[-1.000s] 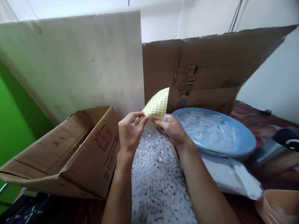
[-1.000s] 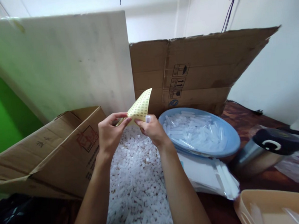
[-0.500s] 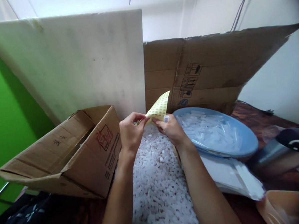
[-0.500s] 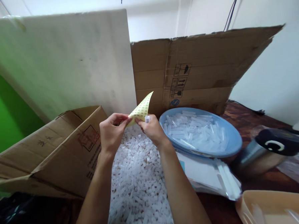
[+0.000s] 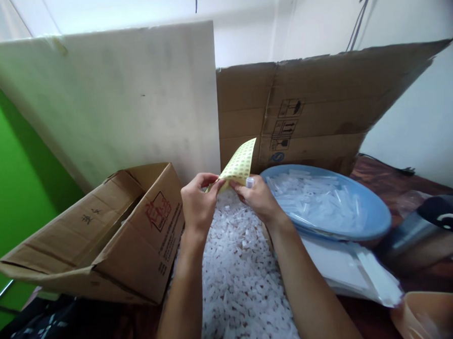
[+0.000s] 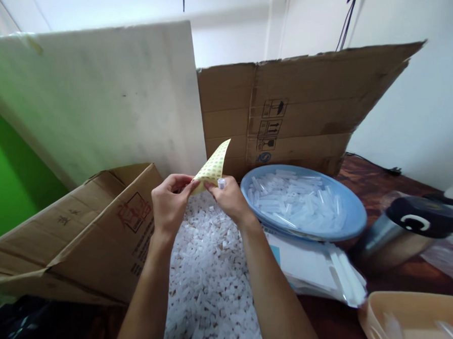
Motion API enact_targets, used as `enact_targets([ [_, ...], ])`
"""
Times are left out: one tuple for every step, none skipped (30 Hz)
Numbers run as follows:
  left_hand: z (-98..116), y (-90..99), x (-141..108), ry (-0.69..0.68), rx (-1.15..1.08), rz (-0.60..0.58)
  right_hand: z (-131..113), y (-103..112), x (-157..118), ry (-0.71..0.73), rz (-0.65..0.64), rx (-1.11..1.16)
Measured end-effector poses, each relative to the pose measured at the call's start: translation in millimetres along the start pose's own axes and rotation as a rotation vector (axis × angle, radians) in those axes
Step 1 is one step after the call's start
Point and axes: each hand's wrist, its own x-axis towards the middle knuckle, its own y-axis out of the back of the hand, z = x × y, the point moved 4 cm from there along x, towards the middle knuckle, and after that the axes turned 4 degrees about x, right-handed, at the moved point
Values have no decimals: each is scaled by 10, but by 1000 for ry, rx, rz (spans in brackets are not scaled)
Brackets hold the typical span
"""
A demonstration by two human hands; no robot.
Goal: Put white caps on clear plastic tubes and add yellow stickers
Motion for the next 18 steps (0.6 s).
enact_targets([
  [-6,-5,0,4,3,0,1,5,1,2,2,-6],
  [-12,-10,0,8,6,-2,1,12,1,4,5,-13],
  [-16,-15,-1,11,7,-6,-1,18,1,7,9,-20],
  [-19,-19,-1,13,7,-11,-5,24,1,11,13,-27],
  [-21,-20,-2,14,6,-13,-10,30,1,16,15,-33],
  [-21,-19,-3,16,6,-12,-16,34,1,22,15,-39],
  [-20,-16,-4,18,7,-6,-23,38,1,28,13,-46],
  [-20,-12,-6,20,8,0,-30,40,1,33,10,-51],
  [-20,-8,-8,25,8,5,-37,42,0,38,5,-56],
  [-19,-6,-11,30,7,8,-45,44,-3,42,-1,-60],
  [-17,-4,-13,34,7,10,-54,45,-7,45,-7,-64],
  [-14,-3,-14,37,7,10,-64,46,-13,48,-11,-67],
  [-10,-4,-15,38,7,9,-76,48,-19,51,-13,-70],
  [-5,-5,-16,37,6,9,-88,50,-25,54,-13,-75],
  [0,-6,-17,35,5,11,-101,51,-31,59,-12,-80],
  [3,-9,-18,33,2,13,-114,53,-36,64,-10,-85],
  [5,-13,-20,31,-5,14,-124,57,-38,70,-7,-92],
  [6,-19,-22,29,-13,14,-132,61,-39,74,-6,-99],
])
